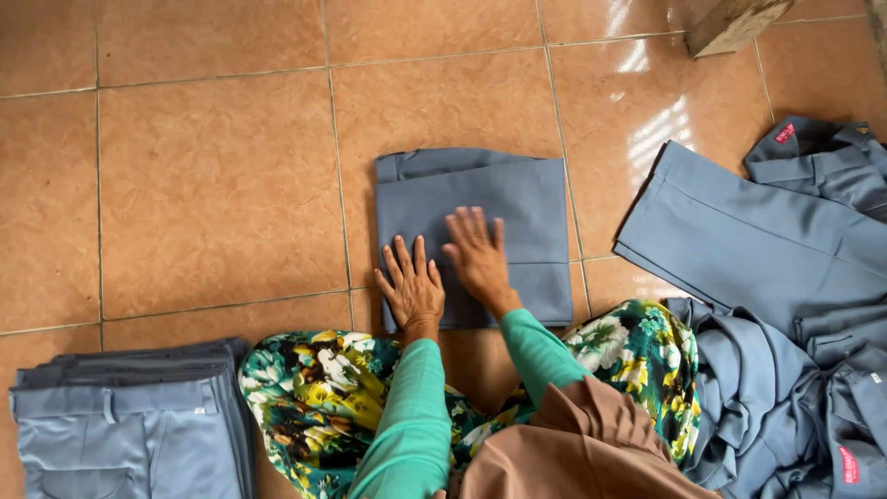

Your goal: Folding grey trousers into neat squares on the floor from a pile of finished garments

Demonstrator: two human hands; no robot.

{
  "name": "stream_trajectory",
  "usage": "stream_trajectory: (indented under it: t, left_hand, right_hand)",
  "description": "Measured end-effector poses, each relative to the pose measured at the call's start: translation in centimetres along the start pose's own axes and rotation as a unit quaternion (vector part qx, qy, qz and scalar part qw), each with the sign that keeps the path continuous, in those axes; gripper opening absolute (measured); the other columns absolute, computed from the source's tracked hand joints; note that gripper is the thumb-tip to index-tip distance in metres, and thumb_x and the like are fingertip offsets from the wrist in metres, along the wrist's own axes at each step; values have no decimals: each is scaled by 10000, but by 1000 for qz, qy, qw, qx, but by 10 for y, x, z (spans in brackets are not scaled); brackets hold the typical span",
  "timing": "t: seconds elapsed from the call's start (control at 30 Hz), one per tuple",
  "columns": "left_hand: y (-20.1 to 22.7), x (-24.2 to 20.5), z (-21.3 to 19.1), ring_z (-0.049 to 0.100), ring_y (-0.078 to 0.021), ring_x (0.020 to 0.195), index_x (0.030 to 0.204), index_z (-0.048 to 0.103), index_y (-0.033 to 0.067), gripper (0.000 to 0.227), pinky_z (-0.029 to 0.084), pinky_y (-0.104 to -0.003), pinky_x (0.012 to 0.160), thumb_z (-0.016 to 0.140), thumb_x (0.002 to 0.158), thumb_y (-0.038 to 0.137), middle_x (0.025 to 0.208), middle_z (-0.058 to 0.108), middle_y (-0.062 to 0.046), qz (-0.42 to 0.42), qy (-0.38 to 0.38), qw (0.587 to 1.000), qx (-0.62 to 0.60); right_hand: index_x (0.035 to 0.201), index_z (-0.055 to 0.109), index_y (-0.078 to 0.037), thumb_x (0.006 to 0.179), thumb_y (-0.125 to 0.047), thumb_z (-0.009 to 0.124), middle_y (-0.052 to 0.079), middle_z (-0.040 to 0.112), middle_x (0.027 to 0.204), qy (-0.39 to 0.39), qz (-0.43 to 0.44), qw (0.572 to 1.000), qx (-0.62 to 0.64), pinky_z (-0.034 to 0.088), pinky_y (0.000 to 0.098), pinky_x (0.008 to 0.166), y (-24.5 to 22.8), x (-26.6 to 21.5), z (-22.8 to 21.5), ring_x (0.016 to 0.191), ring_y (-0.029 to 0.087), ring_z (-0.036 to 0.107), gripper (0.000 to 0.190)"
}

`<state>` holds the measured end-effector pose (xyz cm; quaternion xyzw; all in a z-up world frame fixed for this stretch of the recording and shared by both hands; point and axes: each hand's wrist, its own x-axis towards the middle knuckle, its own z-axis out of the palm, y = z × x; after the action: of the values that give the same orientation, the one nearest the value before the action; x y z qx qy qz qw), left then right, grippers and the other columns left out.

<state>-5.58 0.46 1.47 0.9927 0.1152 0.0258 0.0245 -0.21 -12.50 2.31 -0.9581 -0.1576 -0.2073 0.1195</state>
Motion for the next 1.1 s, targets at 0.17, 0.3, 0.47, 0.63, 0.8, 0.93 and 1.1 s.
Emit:
stream_trajectory:
  t: [0.17,0.3,0.47,0.63,0.8,0.93,1.1]
  left_hand:
    - [2,0,0,148,-314,1572,1604,265,342,549,142,-606,1189,252,1062,429,1704,207,-62,-5,39,999,11]
    - [2,-1,-1,148,-302,1575,1609,257,348,560,147,-599,1188,256,1055,422,1708,206,-57,-5,49,999,19]
    - [4,1,-9,168,-311,1571,1604,288,329,551,166,-591,1184,272,1057,400,1702,227,-73,0,56,998,21]
    - [3,1,-9,170,-308,1571,1602,293,326,551,165,-585,1183,275,1056,393,1699,232,-74,1,65,998,24]
    - [4,1,-8,160,-307,1573,1609,272,333,558,166,-585,1178,276,1054,389,1706,209,-72,0,64,998,21]
    - [4,2,-11,166,-309,1572,1608,281,326,554,160,-583,1181,272,1056,379,1701,225,-73,-1,61,998,16]
    - [4,2,-14,181,-307,1567,1605,293,326,550,165,-585,1178,292,1057,374,1697,238,-72,6,64,998,7]
  right_hand:
    - [1557,446,-297,1057,-540,413,4,436,1616,-107,32,992,-49,227,588,1209,46,34,-3,1514,214,352,556]
    - [1611,375,-272,1128,-514,275,7,350,1670,-170,230,956,-73,252,630,1171,129,36,-10,1548,268,265,550]
    - [1392,620,-246,1016,-350,615,14,617,1361,-16,59,997,-53,285,529,1107,166,72,-11,1311,229,502,391]
    - [1166,710,-324,1010,-523,597,-81,699,976,-53,-18,998,21,401,417,1037,146,116,5,1010,112,637,277]
    - [825,713,-186,989,-872,191,131,750,812,-357,89,927,68,391,467,950,143,158,-26,957,290,733,878]
    - [621,684,-134,941,-933,133,197,740,761,-451,115,884,42,289,478,1121,167,176,-44,979,316,740,1022]
    - [601,690,-101,1037,-873,128,169,726,646,-414,102,903,-51,160,511,1217,220,175,-68,933,341,760,1049]
